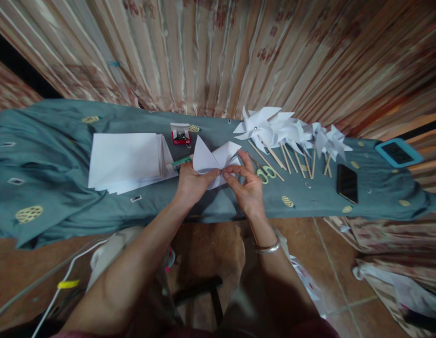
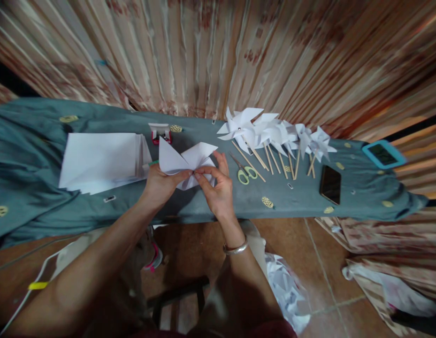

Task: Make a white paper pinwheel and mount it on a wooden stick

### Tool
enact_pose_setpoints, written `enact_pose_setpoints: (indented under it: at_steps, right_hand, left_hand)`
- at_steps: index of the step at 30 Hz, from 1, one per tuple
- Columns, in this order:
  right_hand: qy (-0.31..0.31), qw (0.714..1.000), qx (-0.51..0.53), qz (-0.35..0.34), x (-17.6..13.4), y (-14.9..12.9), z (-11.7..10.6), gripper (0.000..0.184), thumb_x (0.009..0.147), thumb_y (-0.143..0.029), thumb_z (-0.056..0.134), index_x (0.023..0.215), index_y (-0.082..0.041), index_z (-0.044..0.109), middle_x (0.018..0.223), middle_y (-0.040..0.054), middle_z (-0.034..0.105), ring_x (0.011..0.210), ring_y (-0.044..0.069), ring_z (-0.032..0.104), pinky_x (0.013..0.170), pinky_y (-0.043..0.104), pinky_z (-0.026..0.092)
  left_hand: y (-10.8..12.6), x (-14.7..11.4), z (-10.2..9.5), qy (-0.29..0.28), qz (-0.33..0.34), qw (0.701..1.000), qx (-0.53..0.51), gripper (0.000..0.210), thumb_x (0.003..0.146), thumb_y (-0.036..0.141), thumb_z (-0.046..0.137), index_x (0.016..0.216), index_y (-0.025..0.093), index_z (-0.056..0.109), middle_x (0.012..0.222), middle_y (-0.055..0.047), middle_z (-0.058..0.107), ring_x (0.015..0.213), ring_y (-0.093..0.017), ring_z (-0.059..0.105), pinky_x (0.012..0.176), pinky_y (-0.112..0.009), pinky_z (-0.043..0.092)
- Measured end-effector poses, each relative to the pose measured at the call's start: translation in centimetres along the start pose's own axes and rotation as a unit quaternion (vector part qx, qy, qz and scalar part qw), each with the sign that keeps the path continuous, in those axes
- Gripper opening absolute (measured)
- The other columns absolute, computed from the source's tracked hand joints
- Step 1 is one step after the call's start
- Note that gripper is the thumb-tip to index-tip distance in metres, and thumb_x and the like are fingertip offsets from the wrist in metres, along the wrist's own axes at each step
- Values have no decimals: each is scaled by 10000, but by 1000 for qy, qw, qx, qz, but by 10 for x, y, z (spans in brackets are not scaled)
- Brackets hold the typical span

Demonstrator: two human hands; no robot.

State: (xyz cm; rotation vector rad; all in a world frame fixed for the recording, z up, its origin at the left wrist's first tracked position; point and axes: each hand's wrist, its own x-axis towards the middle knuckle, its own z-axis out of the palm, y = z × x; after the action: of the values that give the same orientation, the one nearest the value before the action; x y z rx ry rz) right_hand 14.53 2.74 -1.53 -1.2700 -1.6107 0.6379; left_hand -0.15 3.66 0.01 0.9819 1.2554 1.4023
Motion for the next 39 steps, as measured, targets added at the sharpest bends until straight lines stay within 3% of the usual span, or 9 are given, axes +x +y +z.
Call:
enact_pose_setpoints:
  at_steps: [11,18,26,32,39]
  right_hand:
    - [19,999,10,25,-3,-5,5,103,846,-314,651,851,-231,713,1462,49,506,1454,253,341,1205,487,247]
    - [68,997,14,20,-6,-8,12,117,824,-314,645,852,-220,709,1459,70,512,1440,271,357,1200,511,221]
    - [77,997,-1,25,-7,-4,18,112,832,-308,632,856,-225,704,1429,68,544,1428,269,378,1188,509,260]
    - [67,996,46,42,-6,-6,19,87,818,-292,656,835,-228,712,1393,61,574,1414,268,402,1188,493,274]
    - [58,994,72,58,-5,-6,17,80,797,-298,674,813,-231,715,1382,52,583,1415,277,400,1192,515,259]
  left_hand:
    - [-3,0,0,14,15,1000,18,105,528,182,759,600,147,691,638,-25,720,579,-168,630,541,-255,493]
    - [-4,-1,0,11,27,999,17,128,537,217,763,616,142,696,638,-25,726,587,-170,638,567,-266,511]
    - [-7,-3,-3,4,16,1000,3,143,520,219,782,620,145,712,649,-24,734,594,-161,633,558,-249,507]
    - [-8,-4,-4,5,0,998,-61,257,474,221,834,689,136,720,686,-13,732,614,-153,633,610,-267,525]
    - [-6,-4,-5,10,-16,999,-46,264,471,231,828,685,130,709,691,-17,726,636,-169,641,618,-282,529]
